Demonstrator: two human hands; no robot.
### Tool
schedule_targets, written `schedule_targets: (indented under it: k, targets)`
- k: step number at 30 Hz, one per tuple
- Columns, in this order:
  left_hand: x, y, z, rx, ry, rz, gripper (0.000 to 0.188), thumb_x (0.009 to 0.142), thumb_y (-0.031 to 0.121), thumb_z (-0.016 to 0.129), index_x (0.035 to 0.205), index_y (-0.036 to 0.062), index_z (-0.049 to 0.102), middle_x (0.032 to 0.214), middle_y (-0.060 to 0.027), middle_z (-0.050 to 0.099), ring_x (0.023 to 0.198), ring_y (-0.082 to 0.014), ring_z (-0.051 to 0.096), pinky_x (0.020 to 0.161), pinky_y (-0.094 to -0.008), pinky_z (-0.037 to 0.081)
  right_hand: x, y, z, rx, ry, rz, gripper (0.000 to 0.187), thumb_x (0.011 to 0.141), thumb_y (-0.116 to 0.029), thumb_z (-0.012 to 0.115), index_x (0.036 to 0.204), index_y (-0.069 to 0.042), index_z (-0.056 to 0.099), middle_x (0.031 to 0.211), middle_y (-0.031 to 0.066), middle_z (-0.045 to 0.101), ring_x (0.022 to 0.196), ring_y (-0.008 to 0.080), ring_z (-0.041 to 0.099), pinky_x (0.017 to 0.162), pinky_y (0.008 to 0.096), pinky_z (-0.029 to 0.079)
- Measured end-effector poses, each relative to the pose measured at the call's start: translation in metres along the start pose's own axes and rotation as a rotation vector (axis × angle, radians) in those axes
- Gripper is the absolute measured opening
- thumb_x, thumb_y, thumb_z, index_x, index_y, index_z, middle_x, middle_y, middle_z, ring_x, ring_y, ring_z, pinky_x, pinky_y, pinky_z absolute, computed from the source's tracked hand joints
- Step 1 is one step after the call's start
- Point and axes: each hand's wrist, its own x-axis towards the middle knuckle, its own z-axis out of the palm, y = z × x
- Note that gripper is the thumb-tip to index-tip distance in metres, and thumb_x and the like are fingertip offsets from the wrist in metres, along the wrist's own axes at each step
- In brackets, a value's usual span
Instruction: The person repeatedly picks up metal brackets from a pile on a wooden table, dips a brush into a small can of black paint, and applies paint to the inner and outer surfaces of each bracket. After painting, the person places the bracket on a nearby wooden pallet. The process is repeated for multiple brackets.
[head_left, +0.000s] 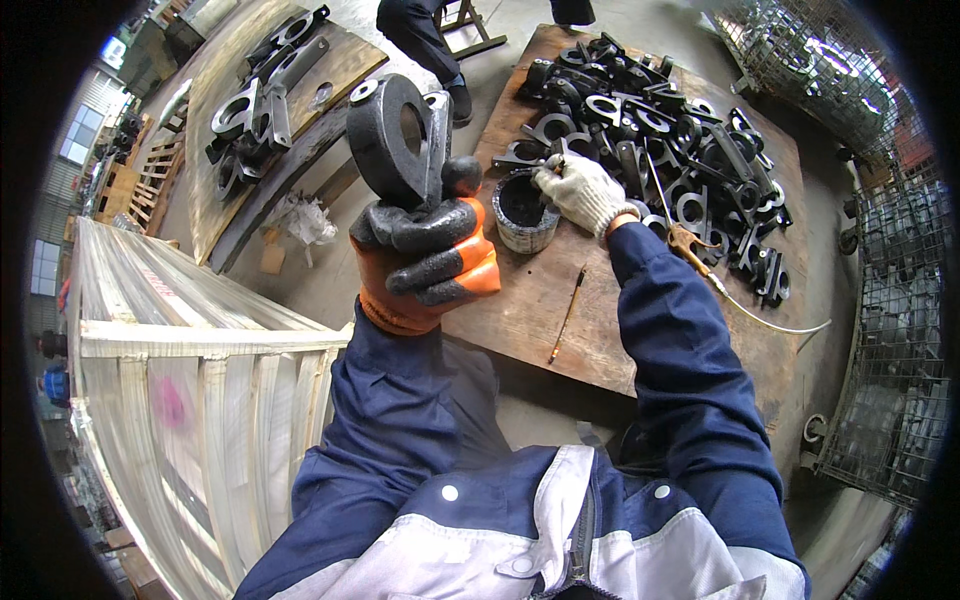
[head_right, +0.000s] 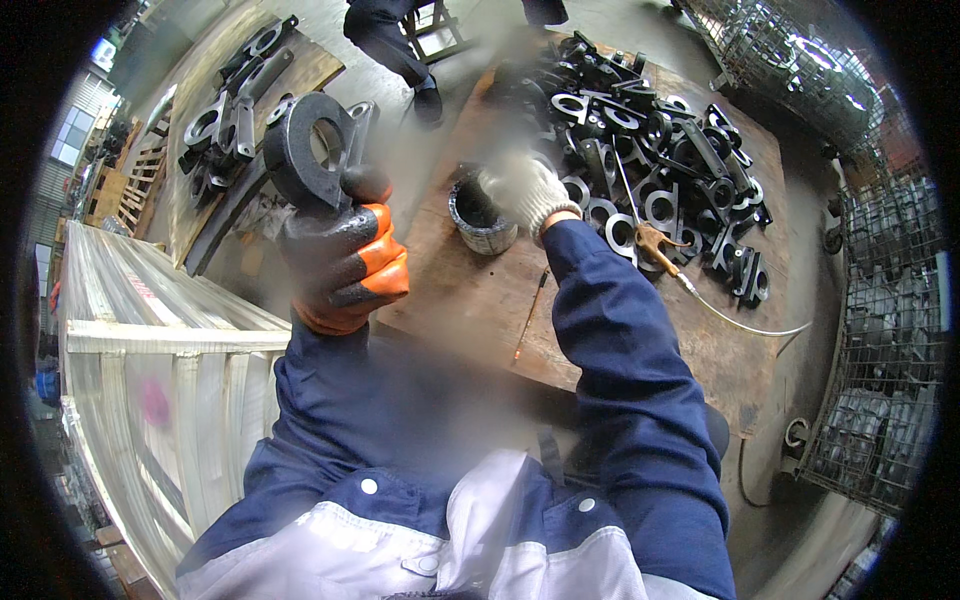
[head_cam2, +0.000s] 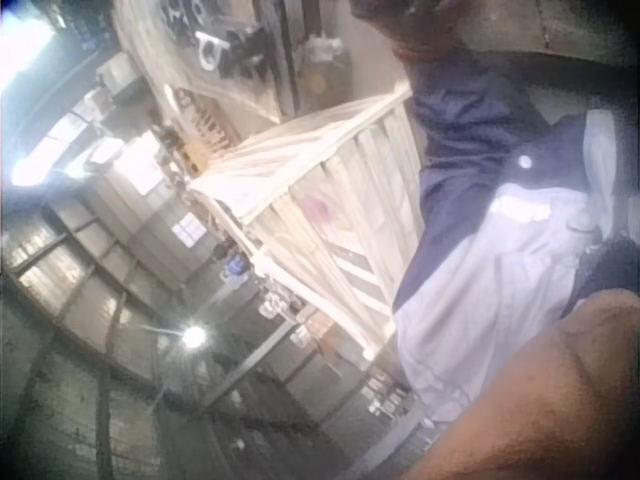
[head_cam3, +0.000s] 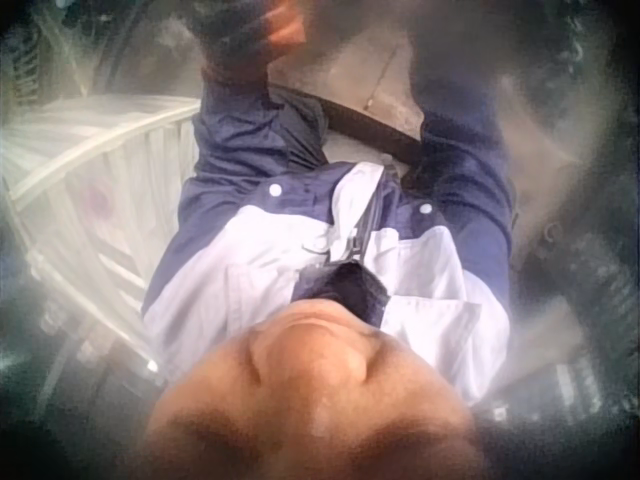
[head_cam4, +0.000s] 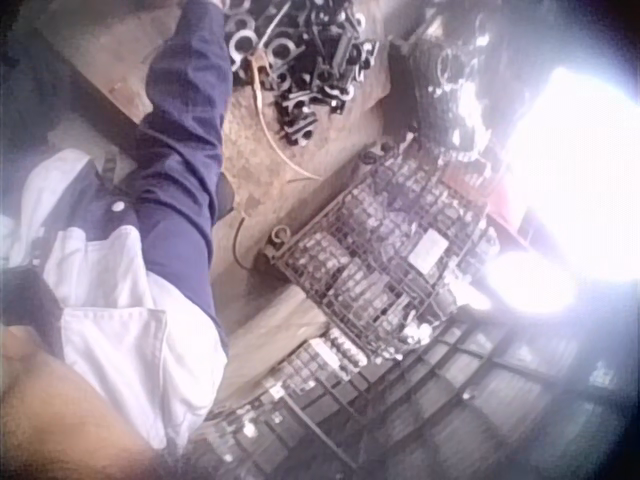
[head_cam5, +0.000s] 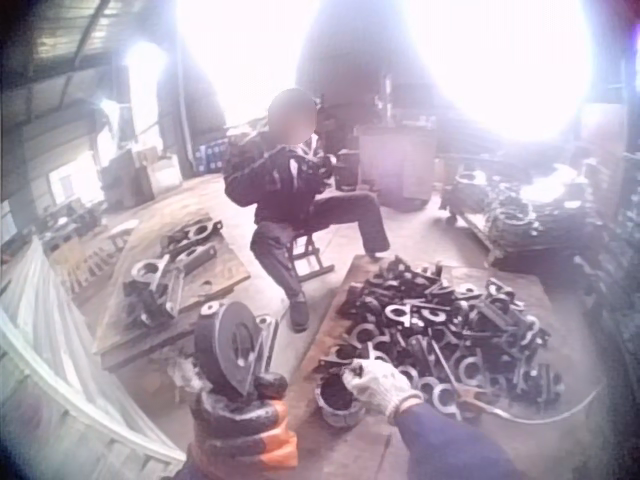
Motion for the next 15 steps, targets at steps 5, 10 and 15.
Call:
schedule_targets:
  k: [5,10,15]
  targets:
    - [0.003,-0.005,-0.005,0.072,-0.005,0.004,0.025,0.099,0.028,0.043,0.112,0.01,0.052,0.057,0.0078,0.029,0.038,-0.0072,0.032,0.038,-0.0268,0.028,-0.018,-0.006,-0.026,0.053,0.002,0.012,0.03,0.094,-0.032,0.062,0.101,-0.004,0.07,0.082,0.0156,0.07,0.075,0.0273,0.067,0.07,0.0374,0.051]
    - [0.012,-0.008,-0.019,0.049,-0.076,-0.074,0.039,0.092,0.025,0.052,0.126,0.006,0.052,0.057,0.0091,0.04,0.035,-0.0055,0.038,0.037,-0.0239,0.032,-0.038,0.005,-0.026,0.052,-0.041,0.039,0.032,0.094,-0.035,0.061,0.102,-0.005,0.071,0.076,0.013,0.069,0.067,0.0226,0.064,0.064,0.0351,0.05]
    - [0.023,-0.014,-0.019,-0.025,-0.242,-0.214,0.062,0.079,0.018,0.066,0.137,0.0031,0.052,0.06,0.0097,0.052,0.035,-0.0037,0.044,0.04,-0.0221,0.036,-0.09,0.006,-0.08,0.289,0.338,-0.03,0.023,0.097,-0.022,0.059,0.106,-0.005,0.071,0.086,0.0126,0.072,0.073,0.0203,0.069,0.066,0.0307,0.055]
